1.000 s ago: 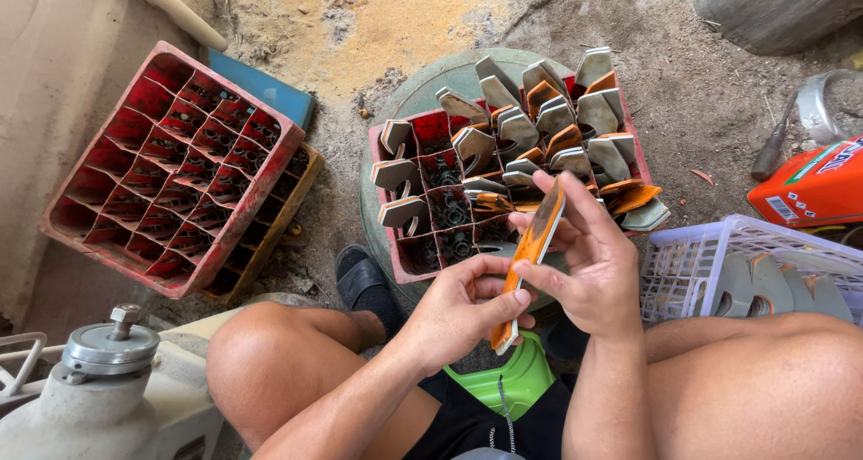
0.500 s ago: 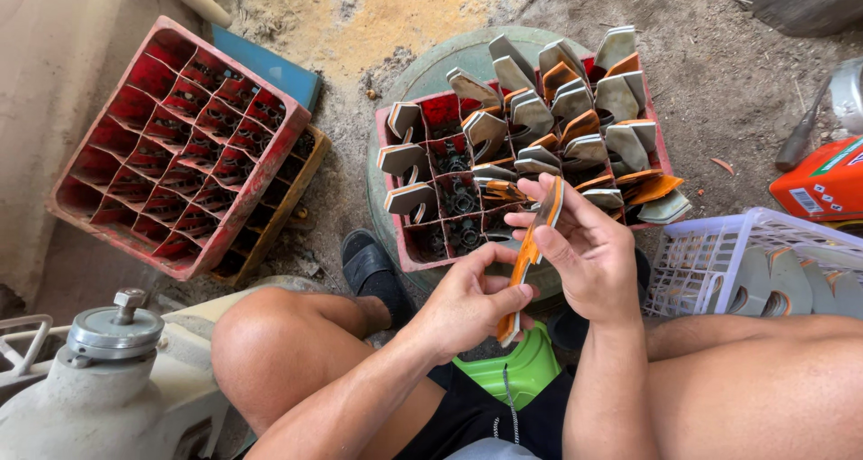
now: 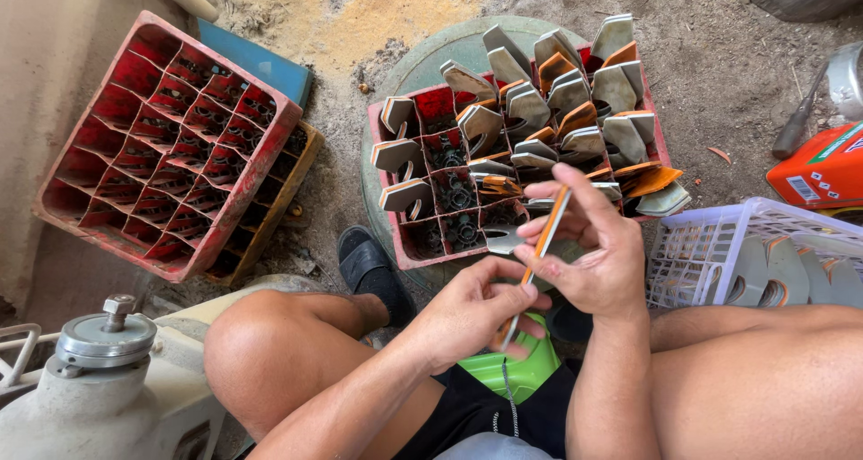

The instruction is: The person assembles small metal blades with orange backing into a red grid crate. They pick up individual blades, align them, and place them into the crate compartments. The person also handles circular gray discs, placing them into a white basket.

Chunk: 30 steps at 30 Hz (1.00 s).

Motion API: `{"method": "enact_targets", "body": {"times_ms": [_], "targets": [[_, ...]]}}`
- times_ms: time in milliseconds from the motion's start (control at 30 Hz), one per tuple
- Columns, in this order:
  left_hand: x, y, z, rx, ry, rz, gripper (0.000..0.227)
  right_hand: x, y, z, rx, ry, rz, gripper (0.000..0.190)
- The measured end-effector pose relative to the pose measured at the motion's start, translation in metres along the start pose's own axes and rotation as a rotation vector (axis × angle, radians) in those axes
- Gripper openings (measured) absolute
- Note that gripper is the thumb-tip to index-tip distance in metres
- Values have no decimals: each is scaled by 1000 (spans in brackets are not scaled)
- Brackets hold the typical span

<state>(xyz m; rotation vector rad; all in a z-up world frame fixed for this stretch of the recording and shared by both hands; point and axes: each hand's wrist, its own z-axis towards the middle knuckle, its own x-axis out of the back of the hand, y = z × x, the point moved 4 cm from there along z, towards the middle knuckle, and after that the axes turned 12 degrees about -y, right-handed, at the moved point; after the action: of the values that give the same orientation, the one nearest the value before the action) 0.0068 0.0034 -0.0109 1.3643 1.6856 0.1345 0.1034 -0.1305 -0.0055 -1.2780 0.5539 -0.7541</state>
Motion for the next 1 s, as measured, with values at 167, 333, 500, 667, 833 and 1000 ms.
{"method": "enact_targets", "body": {"times_ms": [167, 333, 500, 667, 833, 1000], "targets": [[8, 4, -3, 62, 24, 105, 43, 0, -2, 9, 20, 39, 237, 113], [11, -1, 2, 18, 10, 104, 46, -12, -1, 12, 50, -192, 552, 101], [18, -12, 10, 5, 43, 196, 44, -15, 14, 7, -38, -56, 502, 59], [20, -14, 13, 17, 76, 242, 44, -16, 20, 1, -34, -44, 440, 47], [20, -12, 15, 74, -1, 145, 45, -9, 29, 1, -76, 64, 402, 46], [17, -6, 15, 16, -94, 188, 53, 2, 30, 1, -2, 45, 715, 50]]}}
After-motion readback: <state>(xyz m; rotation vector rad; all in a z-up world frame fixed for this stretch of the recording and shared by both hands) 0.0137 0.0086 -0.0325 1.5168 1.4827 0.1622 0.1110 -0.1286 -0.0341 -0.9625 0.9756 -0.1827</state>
